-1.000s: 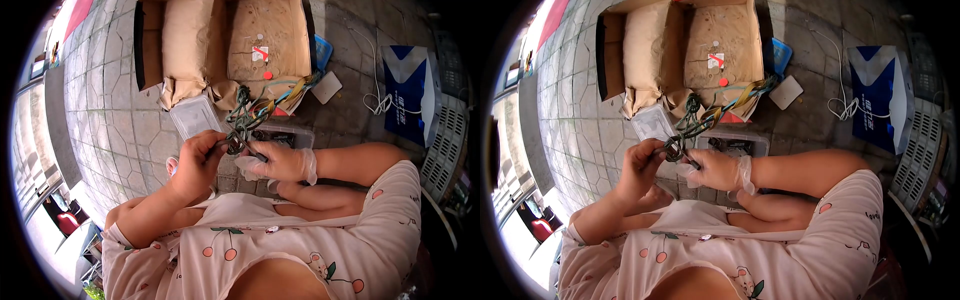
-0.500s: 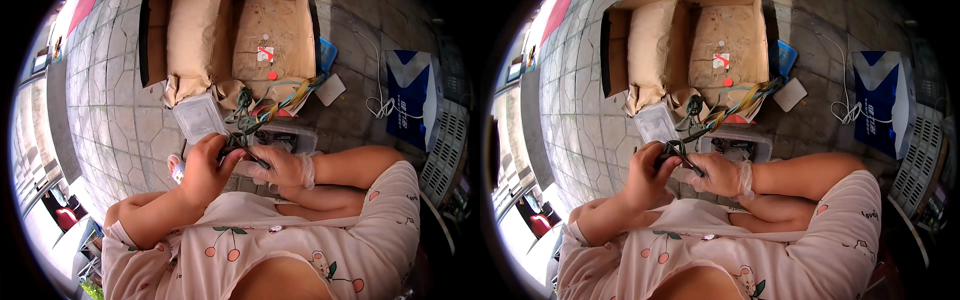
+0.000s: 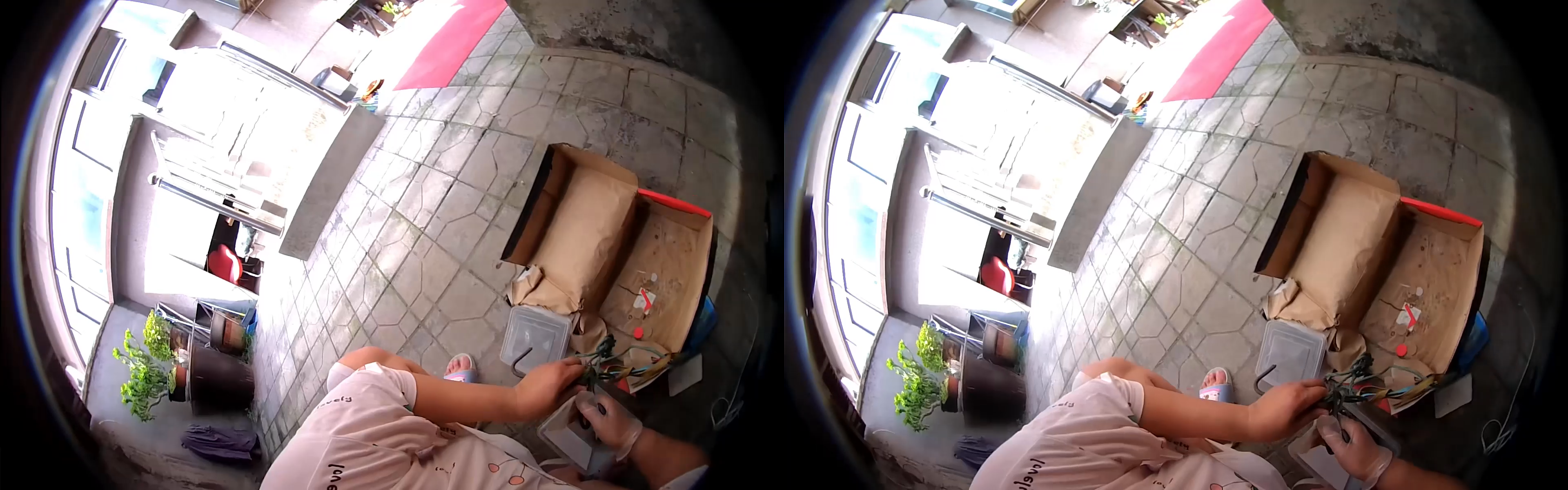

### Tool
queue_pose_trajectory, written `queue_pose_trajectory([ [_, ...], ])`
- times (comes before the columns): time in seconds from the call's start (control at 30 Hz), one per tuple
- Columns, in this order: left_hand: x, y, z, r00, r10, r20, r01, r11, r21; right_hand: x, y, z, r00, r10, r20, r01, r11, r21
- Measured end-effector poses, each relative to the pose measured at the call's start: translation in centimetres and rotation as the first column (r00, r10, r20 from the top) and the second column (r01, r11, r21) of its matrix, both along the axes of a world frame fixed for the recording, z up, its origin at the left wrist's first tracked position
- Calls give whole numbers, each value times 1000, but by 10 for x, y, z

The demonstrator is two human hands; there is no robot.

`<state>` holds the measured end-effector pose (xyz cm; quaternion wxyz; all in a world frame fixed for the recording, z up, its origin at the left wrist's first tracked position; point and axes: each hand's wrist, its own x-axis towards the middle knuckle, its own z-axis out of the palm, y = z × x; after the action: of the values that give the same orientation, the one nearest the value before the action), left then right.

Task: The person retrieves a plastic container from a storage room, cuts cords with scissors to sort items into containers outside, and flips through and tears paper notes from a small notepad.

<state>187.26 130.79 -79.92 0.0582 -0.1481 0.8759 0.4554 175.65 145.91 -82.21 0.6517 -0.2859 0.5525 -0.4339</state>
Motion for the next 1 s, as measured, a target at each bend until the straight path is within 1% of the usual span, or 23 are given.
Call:
queue_pose_trajectory([
  [0.1, -4, -2, -4, 998, 5, -61, -9, 998, -68, -6, 3, -24, 999, 52, 8, -52, 998, 36],
  [0.17, -4, -3, -3, 999, -21, -44, 20, 999, -38, 0, 6, -25, 993, -59, -104, 39, 982, -186],
  [0.2, -2, -2, -2, 999, -38, -30, 38, 999, -7, 4, 8, -25, 994, -105, -7, 103, 986, -131],
  [0.23, 1, -4, -5, 996, -62, -61, 60, 998, -31, 8, 8, -26, 983, -162, 87, 168, 983, -72],
  [0.27, 1, -6, -9, 992, -91, -92, 89, 996, -33, 9, 17, -40, 990, -96, -100, 74, 976, -203],
  [0.3, 0, -6, -6, 990, -103, -97, 100, 994, -36, 8, 22, -29, 987, -31, -160, 15, 995, -103],
  [0.33, -2, -9, -4, 987, -121, -101, 119, 992, -30, 9, 23, -30, 984, -39, -176, 17, 992, -125],
  [0.37, -2, -11, -11, 985, -103, -141, 107, 994, 15, 11, 26, -37, 983, -87, -164, 53, 978, -202],
  [0.4, -3, -13, -12, 985, -106, -139, 112, 993, 37, 16, 28, -45, 978, -141, -155, 95, 958, -270],
  [0.43, -5, -13, -9, 985, -89, -149, 99, 993, 59, 19, 27, -48, 968, -203, -147, 153, 943, -296],
  [0.47, -6, -14, -12, 984, -97, -148, 109, 991, 73, 13, 22, -28, 944, -224, -243, 186, 968, -167],
  [0.5, -6, -15, -12, 987, -95, -131, 109, 988, 109, -2, 9, 0, 979, -124, -162, 122, 992, -23],
  [0.53, -7, -15, -10, 988, -101, -119, 116, 986, 124, 4, 12, -11, 978, -156, -135, 150, 987, -56],
  [0.6, -8, -15, -12, 986, -118, -115, 136, 978, 158, 22, 17, -50, 977, -203, -63, 193, 971, -140],
  [0.7, -8, -19, -14, 988, -139, -69, 148, 977, 154, 30, 22, -69, 915, -324, -240, 201, 883, -425],
  [0.77, -8, -14, -10, 991, -121, -63, 128, 984, 128, 12, 18, -39, 982, -119, -144, 79, 963, -259],
  [0.8, -6, -9, -7, 996, -87, -36, 89, 993, 73, 5, 12, -32, 999, -29, 35, 36, 972, -232],
  [0.83, -1, -8, -11, 990, -125, -70, 125, 992, -9, 16, 14, -52, 990, -97, -100, 52, 924, -379],
  [0.87, 8, -6, -1, 994, -103, -30, 100, 990, -96, 14, 16, -45, 997, -42, -63, 19, 944, -329],
  [0.9, 19, 4, -1, 997, -78, 22, 81, 985, -155, 13, 22, -35, 1000, 12, 8, -9, 971, -239],
  [0.93, 24, 11, -12, 996, -66, 55, 75, 980, -186, 10, 22, -31, 997, 51, 59, -41, 987, -156],
  [0.97, 25, 19, -25, 986, -67, 153, 86, 988, -126, 11, 24, -33, 992, 108, 67, -99, 987, -124],
  [1.0, 23, 22, -38, 990, -135, 44, 140, 981, -136, 12, 29, -36, 995, 96, -2, -96, 994, -55],
])
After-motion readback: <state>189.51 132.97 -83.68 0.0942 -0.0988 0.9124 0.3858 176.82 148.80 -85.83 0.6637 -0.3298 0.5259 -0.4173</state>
